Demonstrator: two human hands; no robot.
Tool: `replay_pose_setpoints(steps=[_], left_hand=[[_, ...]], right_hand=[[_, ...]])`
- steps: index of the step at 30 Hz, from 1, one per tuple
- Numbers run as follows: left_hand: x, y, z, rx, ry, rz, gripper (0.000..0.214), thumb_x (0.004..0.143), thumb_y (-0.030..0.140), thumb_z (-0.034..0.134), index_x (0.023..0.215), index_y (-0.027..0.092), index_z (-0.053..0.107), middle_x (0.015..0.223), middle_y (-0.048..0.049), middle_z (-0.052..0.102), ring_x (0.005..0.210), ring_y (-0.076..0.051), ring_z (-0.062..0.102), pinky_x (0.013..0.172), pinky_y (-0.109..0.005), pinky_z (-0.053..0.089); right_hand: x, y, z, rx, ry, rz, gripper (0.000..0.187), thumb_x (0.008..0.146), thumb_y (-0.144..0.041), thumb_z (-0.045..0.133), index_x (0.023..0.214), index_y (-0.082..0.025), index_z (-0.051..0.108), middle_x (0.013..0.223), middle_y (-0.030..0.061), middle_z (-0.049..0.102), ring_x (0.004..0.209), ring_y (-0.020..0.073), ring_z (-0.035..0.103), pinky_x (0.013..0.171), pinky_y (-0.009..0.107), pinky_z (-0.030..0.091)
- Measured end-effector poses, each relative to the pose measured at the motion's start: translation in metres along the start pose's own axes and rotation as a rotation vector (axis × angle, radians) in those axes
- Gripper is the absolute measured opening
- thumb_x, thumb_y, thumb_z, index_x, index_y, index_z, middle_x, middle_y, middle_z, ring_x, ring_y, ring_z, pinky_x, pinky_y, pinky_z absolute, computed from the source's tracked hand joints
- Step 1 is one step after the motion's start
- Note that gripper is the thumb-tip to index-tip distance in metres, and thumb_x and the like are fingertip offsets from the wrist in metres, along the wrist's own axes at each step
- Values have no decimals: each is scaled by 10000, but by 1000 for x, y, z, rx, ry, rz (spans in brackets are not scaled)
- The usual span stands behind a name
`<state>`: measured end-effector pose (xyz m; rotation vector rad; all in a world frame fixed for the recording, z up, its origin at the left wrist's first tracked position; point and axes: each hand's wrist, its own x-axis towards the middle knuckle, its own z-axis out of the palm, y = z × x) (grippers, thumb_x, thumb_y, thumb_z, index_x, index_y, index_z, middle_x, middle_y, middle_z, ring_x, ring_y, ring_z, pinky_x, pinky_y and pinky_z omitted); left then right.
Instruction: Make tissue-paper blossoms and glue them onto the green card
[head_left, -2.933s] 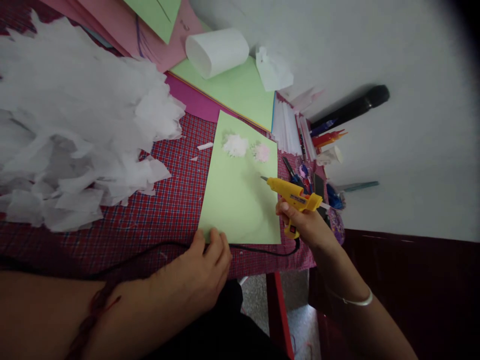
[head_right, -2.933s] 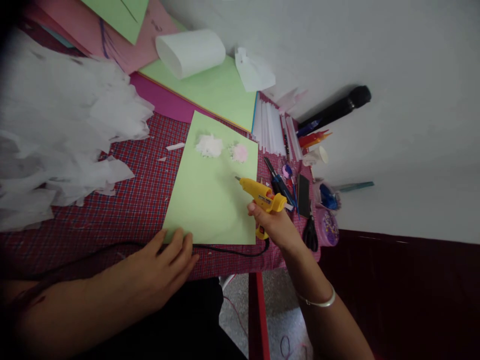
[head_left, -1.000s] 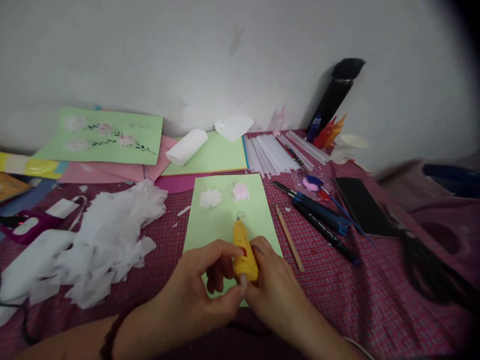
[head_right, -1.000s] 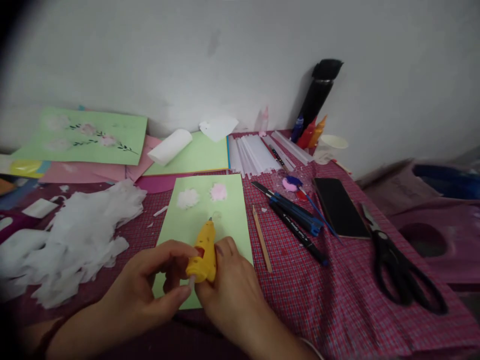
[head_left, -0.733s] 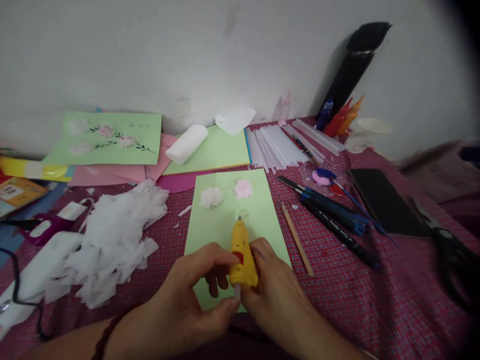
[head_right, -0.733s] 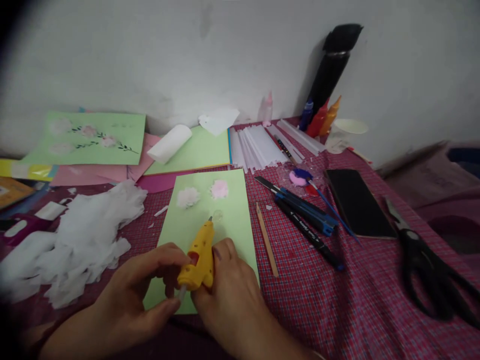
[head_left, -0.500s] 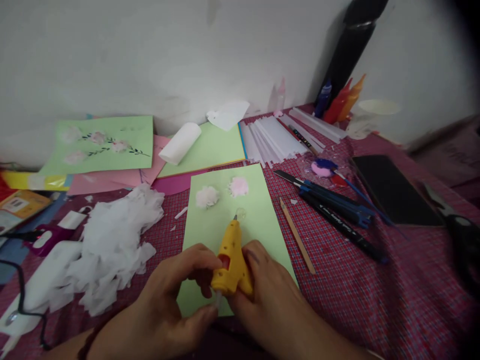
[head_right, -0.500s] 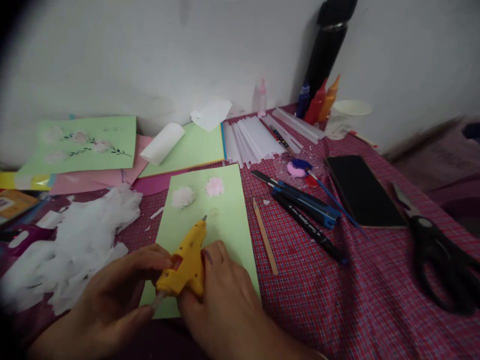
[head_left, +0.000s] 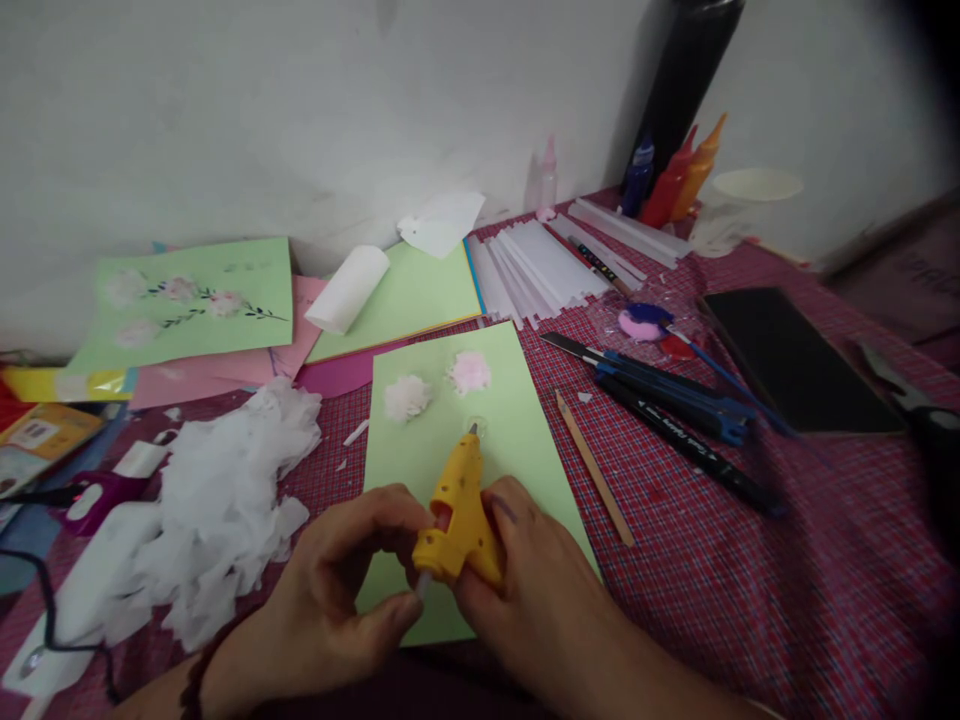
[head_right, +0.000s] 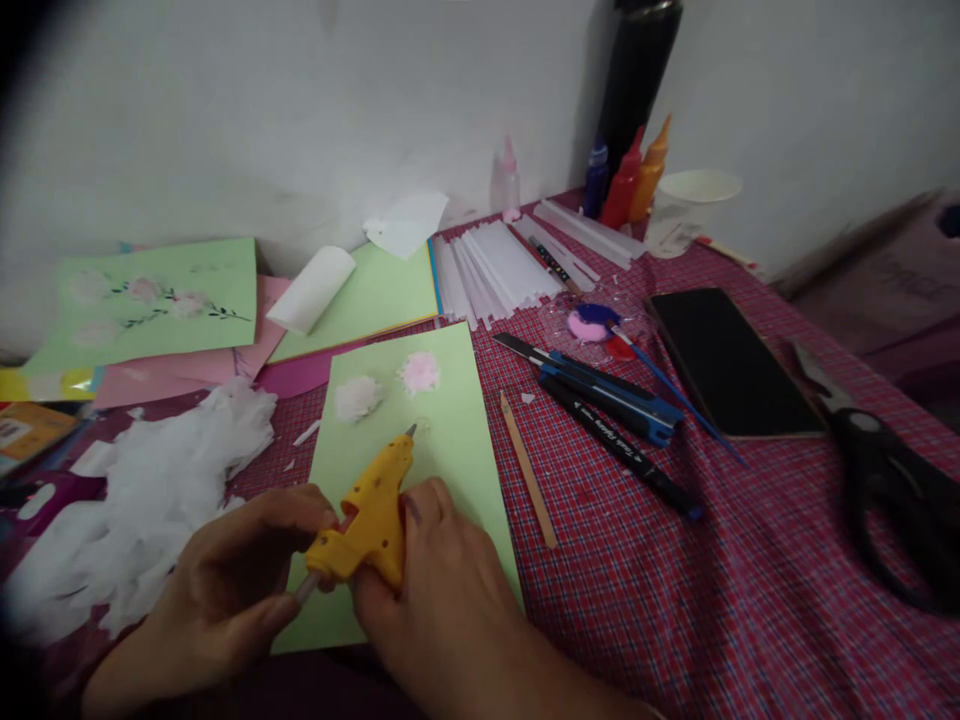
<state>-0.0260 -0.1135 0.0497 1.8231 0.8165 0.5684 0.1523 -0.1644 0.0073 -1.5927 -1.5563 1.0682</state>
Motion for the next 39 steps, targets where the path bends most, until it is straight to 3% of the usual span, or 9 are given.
replay_pose_setpoints(steps=[8, 28, 39], left_hand=[[2, 2, 0, -9, 20, -3, 371, 731, 99, 602, 1070, 246, 564, 825, 0, 608, 697, -110, 578, 622, -232, 504], [5, 0, 2, 48, 23, 37, 327, 750, 168, 611, 1060, 249, 546, 820, -15, 605, 715, -126, 579, 611, -226, 490], [9, 0, 5, 44, 66, 34, 295, 736, 158, 629, 1012, 248, 582, 768, -7, 603, 691, -121, 576, 609, -223, 494]], right_hand=[[1, 0, 1, 3, -3, -25, 160, 757, -244, 539, 913, -209, 553, 859, 68, 607, 741, 215, 614, 608, 344, 449], [-2, -2, 4, -78, 106, -52, 203, 684, -180, 454, 869, -182, 539, 808, 52, 586, 672, 204, 604, 564, 328, 421], [-3, 0, 4, -70, 102, -36, 193, 690, -184, 450, 864, -185, 534, 808, 50, 584, 689, 217, 610, 581, 351, 444]])
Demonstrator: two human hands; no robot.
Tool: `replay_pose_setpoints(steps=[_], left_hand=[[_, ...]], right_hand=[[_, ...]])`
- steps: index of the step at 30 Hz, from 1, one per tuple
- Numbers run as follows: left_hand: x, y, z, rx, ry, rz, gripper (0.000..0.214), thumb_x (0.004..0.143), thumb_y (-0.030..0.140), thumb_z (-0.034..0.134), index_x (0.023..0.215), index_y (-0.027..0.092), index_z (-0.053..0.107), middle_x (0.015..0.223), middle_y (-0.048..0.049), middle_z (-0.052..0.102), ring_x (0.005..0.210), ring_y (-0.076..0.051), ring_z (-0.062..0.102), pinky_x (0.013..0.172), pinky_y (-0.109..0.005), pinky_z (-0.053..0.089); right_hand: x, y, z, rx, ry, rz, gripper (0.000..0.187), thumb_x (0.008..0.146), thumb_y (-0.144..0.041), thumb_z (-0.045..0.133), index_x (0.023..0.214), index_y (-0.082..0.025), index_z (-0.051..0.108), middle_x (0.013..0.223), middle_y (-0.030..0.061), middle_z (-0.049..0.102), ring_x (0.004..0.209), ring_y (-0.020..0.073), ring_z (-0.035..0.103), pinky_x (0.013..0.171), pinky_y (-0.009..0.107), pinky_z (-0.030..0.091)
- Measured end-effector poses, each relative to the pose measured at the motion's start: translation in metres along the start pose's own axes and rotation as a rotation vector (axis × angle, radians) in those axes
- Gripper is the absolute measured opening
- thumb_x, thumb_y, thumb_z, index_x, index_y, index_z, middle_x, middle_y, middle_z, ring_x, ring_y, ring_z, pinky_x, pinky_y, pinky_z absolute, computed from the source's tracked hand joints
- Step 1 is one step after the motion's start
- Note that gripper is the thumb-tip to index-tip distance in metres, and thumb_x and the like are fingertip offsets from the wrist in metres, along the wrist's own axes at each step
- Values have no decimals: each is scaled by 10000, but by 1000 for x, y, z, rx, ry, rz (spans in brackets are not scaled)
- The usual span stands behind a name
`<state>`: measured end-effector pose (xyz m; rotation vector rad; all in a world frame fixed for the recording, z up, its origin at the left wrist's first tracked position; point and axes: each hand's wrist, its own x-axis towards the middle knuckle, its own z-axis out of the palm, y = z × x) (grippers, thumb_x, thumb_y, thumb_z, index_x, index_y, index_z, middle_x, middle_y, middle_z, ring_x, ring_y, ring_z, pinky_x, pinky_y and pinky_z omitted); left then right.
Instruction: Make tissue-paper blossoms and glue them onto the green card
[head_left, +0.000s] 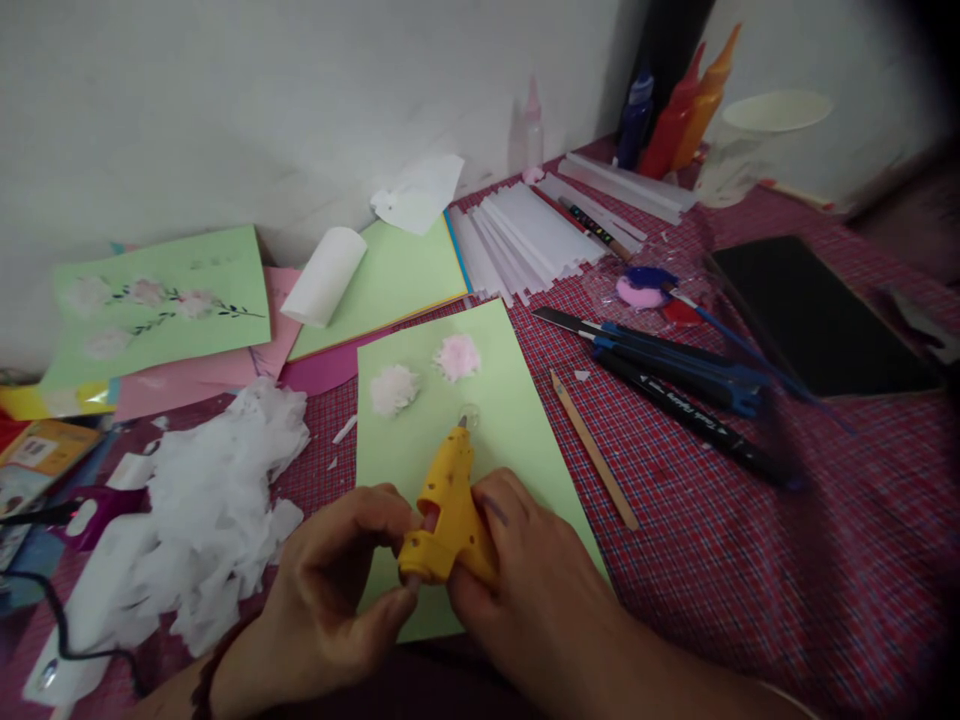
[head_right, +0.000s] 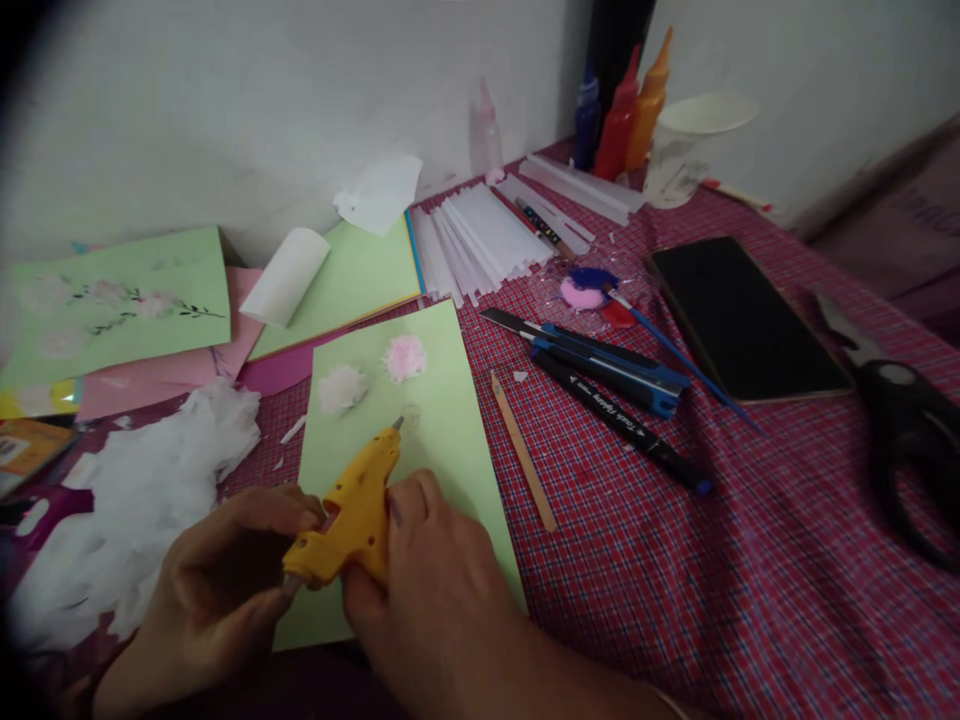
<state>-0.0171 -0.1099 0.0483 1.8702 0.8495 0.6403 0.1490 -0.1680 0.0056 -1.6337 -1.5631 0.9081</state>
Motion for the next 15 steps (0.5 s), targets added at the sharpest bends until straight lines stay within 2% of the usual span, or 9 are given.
replay_pose_setpoints(steps=[5, 11, 15], left_hand=[[3, 1, 2, 31, 25, 6, 279, 729, 142, 619, 981, 256, 587, 768, -2, 605, 685, -118, 578, 606, -216, 505], [4, 3, 2, 48, 43, 4, 266, 715, 132, 625, 955, 243, 592, 748, -6, 599, 677, -123, 576, 597, -216, 508], [4, 4, 3, 40, 42, 4, 261, 717, 130, 624, 951, 239, 588, 739, -4, 597, 671, -120, 574, 585, -209, 503]], right_hand=[[0, 0, 0, -10, -2, 1, 190, 686, -175, 455, 864, -192, 519, 812, 43, 583, 697, 219, 611, 584, 353, 451], [1, -1, -1, 9, -64, 33, 203, 696, -172, 448, 883, -190, 523, 845, 49, 586, 730, 218, 613, 622, 363, 468], [-1, -2, -1, -5, -25, 13, 205, 680, -170, 453, 871, -193, 521, 831, 46, 587, 711, 218, 616, 597, 350, 458]])
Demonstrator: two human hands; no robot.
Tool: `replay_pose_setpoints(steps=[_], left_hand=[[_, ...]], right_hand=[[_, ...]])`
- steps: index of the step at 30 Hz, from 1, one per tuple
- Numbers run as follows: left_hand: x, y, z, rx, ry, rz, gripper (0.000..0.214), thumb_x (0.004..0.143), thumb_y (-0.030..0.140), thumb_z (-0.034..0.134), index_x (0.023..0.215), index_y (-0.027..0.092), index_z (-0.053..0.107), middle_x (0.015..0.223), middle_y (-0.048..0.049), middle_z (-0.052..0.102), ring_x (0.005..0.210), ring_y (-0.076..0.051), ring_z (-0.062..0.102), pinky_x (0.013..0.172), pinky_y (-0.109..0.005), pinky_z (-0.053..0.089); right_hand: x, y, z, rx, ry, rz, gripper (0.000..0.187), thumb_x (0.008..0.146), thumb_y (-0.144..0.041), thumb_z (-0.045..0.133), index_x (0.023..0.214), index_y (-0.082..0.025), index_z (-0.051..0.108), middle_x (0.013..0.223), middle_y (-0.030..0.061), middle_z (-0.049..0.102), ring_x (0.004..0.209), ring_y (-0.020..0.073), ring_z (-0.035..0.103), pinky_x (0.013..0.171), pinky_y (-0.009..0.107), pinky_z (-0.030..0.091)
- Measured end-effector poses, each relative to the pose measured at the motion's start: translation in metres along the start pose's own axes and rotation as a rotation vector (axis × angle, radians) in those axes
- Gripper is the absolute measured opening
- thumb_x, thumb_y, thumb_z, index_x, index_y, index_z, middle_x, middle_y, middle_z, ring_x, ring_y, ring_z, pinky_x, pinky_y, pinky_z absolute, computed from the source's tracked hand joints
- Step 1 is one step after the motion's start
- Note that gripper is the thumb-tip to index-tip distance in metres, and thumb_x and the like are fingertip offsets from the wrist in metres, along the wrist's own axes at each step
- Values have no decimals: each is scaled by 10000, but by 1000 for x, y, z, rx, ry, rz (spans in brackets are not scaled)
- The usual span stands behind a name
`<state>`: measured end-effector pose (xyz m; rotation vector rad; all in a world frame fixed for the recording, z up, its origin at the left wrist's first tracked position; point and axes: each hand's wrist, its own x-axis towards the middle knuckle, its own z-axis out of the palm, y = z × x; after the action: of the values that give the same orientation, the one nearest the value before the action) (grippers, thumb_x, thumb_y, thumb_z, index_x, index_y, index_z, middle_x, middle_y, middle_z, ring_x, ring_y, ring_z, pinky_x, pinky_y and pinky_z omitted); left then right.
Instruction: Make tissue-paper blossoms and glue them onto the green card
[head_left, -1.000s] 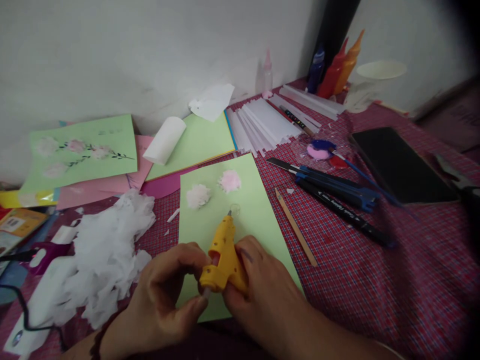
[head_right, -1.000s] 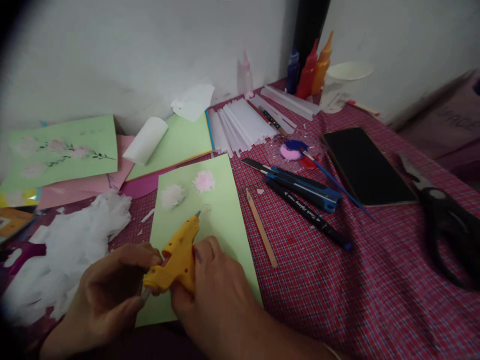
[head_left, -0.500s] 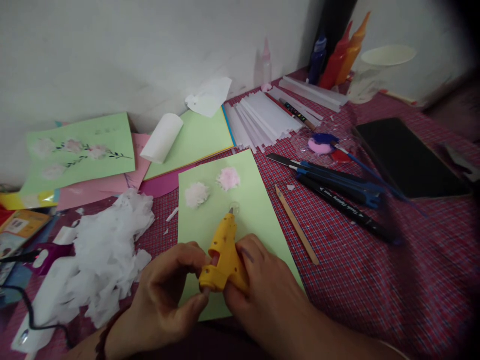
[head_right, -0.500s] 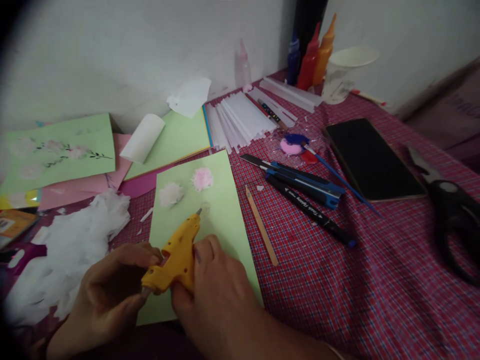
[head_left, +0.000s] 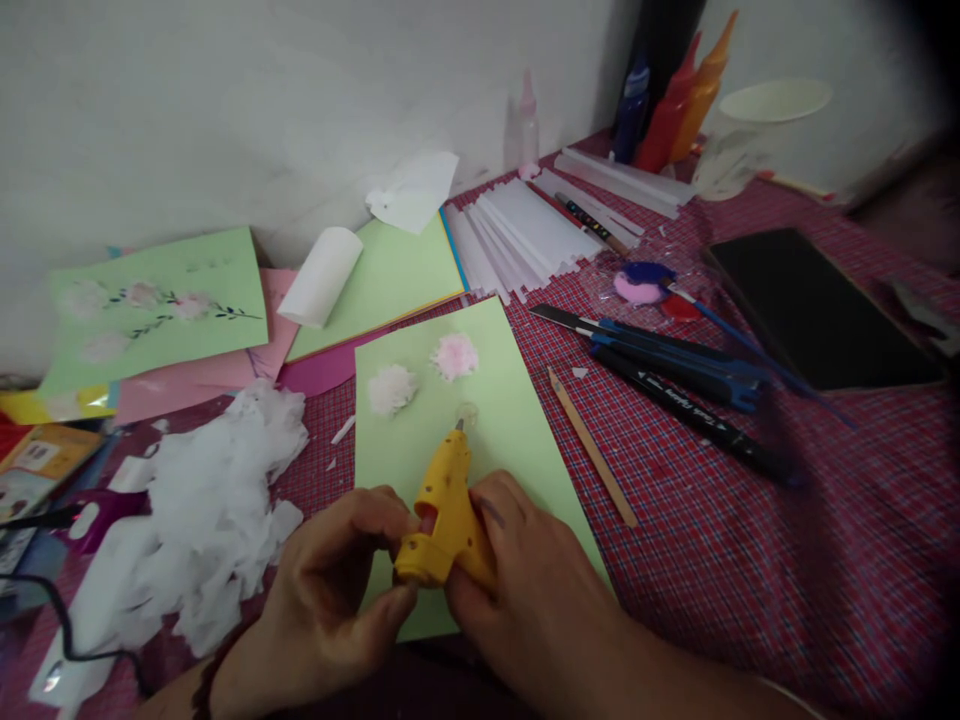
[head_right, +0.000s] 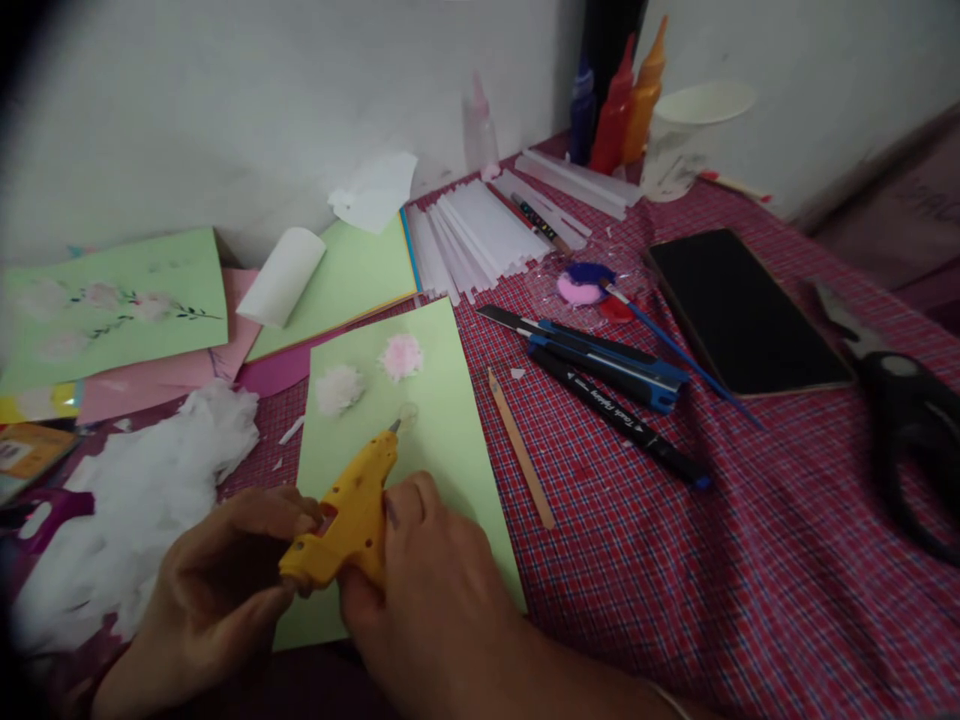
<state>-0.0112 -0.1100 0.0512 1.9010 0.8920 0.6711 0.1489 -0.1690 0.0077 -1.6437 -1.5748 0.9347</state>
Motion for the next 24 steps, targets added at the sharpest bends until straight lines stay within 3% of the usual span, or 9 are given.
replay_pose_setpoints(steps=[6, 10, 17, 21, 24], left_hand=[[1, 1, 0, -26, -23, -3, 260, 725, 105, 621, 945, 238, 584, 768, 7, 604, 684, -99, 576, 597, -181, 499], [1, 0, 3, -80, -13, -42, 245, 736, 110, 637, 945, 228, 587, 797, 4, 602, 688, -93, 578, 590, -172, 490], [-3, 4, 6, -182, 16, -118, 211, 794, 282, 684, 986, 241, 608, 801, -5, 589, 674, -93, 558, 601, -182, 501], [-13, 6, 1, -272, 35, -98, 470, 696, 362, 782, 1109, 277, 576, 814, -2, 597, 700, -104, 555, 635, -193, 509], [-21, 8, -4, -382, 85, -87, 347, 762, 409, 714, 1043, 276, 558, 783, 11, 567, 655, -99, 530, 596, -204, 491]], right_hand=[[-1, 1, -1, -24, 4, -10, 176, 691, -164, 440, 853, -193, 502, 797, 42, 572, 674, 208, 600, 573, 340, 439], [0, 2, 0, -17, -36, 26, 184, 726, -176, 437, 896, -188, 508, 850, 59, 575, 761, 231, 601, 651, 385, 460], [-2, -4, -6, 93, -103, 87, 132, 757, -217, 476, 883, -191, 506, 845, 47, 573, 751, 214, 600, 649, 369, 449], [-7, -9, -12, 140, -156, 32, 147, 736, -218, 536, 875, -199, 492, 836, 24, 562, 665, 170, 573, 564, 309, 417], [-10, -8, -14, 121, -98, -57, 202, 727, -175, 532, 919, -205, 476, 887, 26, 547, 729, 176, 574, 609, 319, 451]])
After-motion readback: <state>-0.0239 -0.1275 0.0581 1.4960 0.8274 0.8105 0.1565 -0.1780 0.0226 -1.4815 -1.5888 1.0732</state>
